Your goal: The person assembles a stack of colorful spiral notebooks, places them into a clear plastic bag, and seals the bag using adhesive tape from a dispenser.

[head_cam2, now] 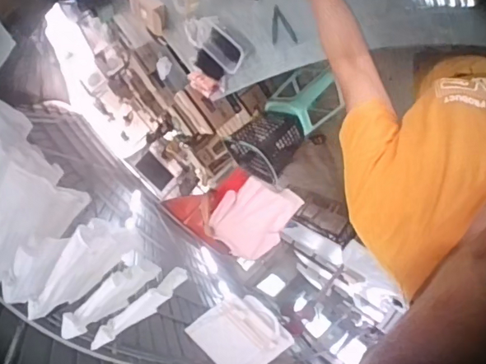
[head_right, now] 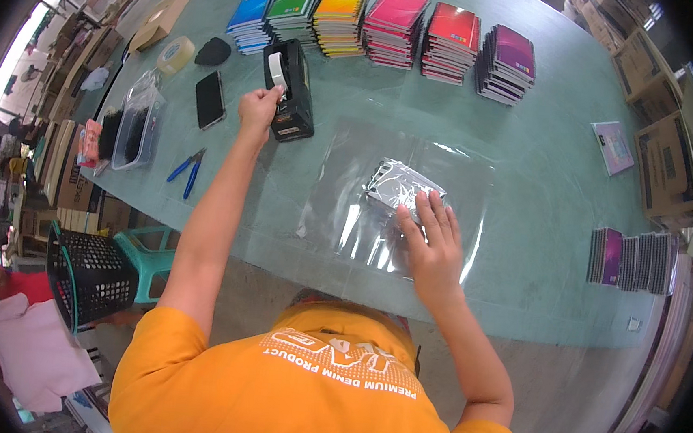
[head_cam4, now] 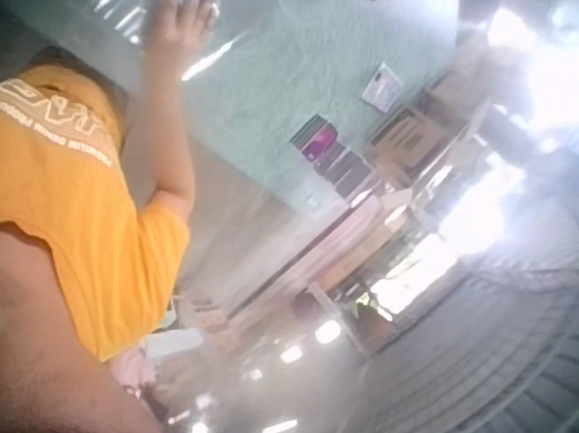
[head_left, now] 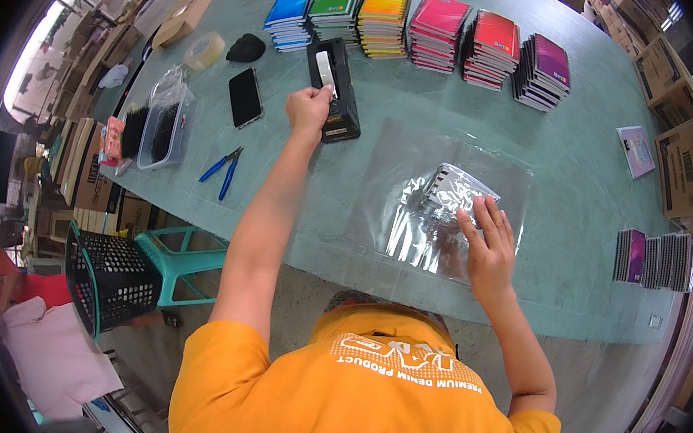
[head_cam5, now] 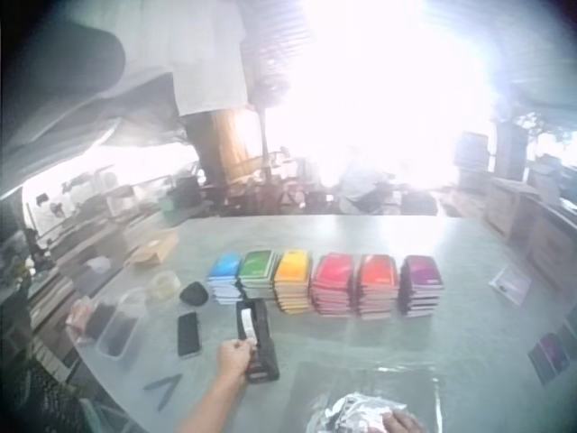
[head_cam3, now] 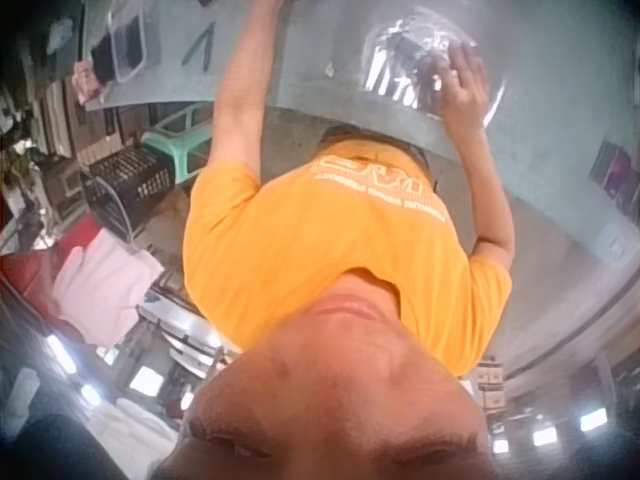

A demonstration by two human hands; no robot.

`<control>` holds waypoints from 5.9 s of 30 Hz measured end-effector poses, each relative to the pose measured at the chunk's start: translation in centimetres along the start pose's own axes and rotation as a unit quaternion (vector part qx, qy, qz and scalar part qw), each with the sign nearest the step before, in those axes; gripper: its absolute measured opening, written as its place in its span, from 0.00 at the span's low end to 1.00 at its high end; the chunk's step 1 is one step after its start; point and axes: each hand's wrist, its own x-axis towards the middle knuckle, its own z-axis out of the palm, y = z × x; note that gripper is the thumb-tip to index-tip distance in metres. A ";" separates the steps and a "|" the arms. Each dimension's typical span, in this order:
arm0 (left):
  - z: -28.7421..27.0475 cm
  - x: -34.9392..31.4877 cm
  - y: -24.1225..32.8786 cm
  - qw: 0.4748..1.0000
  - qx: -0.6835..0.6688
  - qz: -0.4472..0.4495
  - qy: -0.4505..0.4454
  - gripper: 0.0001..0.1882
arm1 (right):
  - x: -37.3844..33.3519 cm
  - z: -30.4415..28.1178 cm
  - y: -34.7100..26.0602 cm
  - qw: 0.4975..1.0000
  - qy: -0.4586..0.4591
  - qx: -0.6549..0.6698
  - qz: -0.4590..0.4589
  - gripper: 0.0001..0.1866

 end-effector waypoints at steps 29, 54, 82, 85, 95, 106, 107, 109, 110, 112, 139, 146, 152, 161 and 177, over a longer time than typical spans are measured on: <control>1.7 -20.3 5.8 0.975 0.098 0.031 -0.196 0.19 | 0.9 -0.9 2.7 0.986 0.023 0.161 -0.031 0.17; -5.0 -3.7 10.2 0.845 0.376 0.183 -0.334 0.15 | 3.8 2.1 5.9 0.651 -0.115 0.701 0.268 0.20; 3.8 -16.9 0.7 0.765 -0.405 -0.109 -0.490 0.37 | 5.7 -3.8 4.4 0.892 -0.060 0.421 0.154 0.42; 4.1 -16.1 6.6 0.847 -0.329 0.073 -0.411 0.38 | 2.7 0.5 4.7 0.878 0.002 0.422 0.227 0.41; 6.0 -16.0 8.9 0.900 -0.323 0.080 -0.281 0.21 | 5.7 2.8 1.4 0.791 0.093 0.539 0.275 0.20; -3.0 -11.6 12.3 0.882 -0.198 0.333 -0.270 0.32 | 3.7 -2.4 4.5 0.838 0.116 0.517 0.133 0.51; -3.5 -11.7 12.3 0.863 -0.168 0.389 -0.274 0.39 | 2.3 -1.6 5.7 0.839 0.065 0.502 0.199 0.63; -1.6 -12.2 9.5 0.889 -0.096 0.302 -0.332 0.53 | 0.5 2.1 6.7 0.843 0.034 0.492 0.214 0.63; -0.7 -12.3 7.6 0.896 -0.052 0.259 -0.357 0.60 | 0.4 3.5 6.6 0.843 0.022 0.491 0.219 0.64; 2.7 -14.7 4.9 0.872 -0.104 0.087 -0.471 0.61 | 2.8 6.2 2.8 0.801 0.031 0.514 0.306 0.65; -1.2 -10.5 15.8 0.543 0.252 0.747 -0.288 0.09 | 3.3 1.7 3.2 0.991 0.080 0.037 -0.099 0.18; 3.8 -9.6 17.4 0.495 0.259 0.715 -0.419 0.03 | 2.4 2.6 2.5 0.992 0.093 0.064 -0.059 0.16; 4.9 -10.3 18.0 0.475 0.308 0.699 -0.437 0.03 | 2.4 3.0 2.5 0.989 0.109 0.089 -0.054 0.16; 0.9 -7.8 19.9 0.741 0.100 0.540 -0.387 0.14 | 2.7 1.4 2.3 0.994 0.087 0.003 -0.069 0.17; 1.3 -15.5 7.1 0.832 0.032 0.540 -0.124 0.25 | 3.7 1.6 2.5 0.990 0.109 0.067 -0.063 0.19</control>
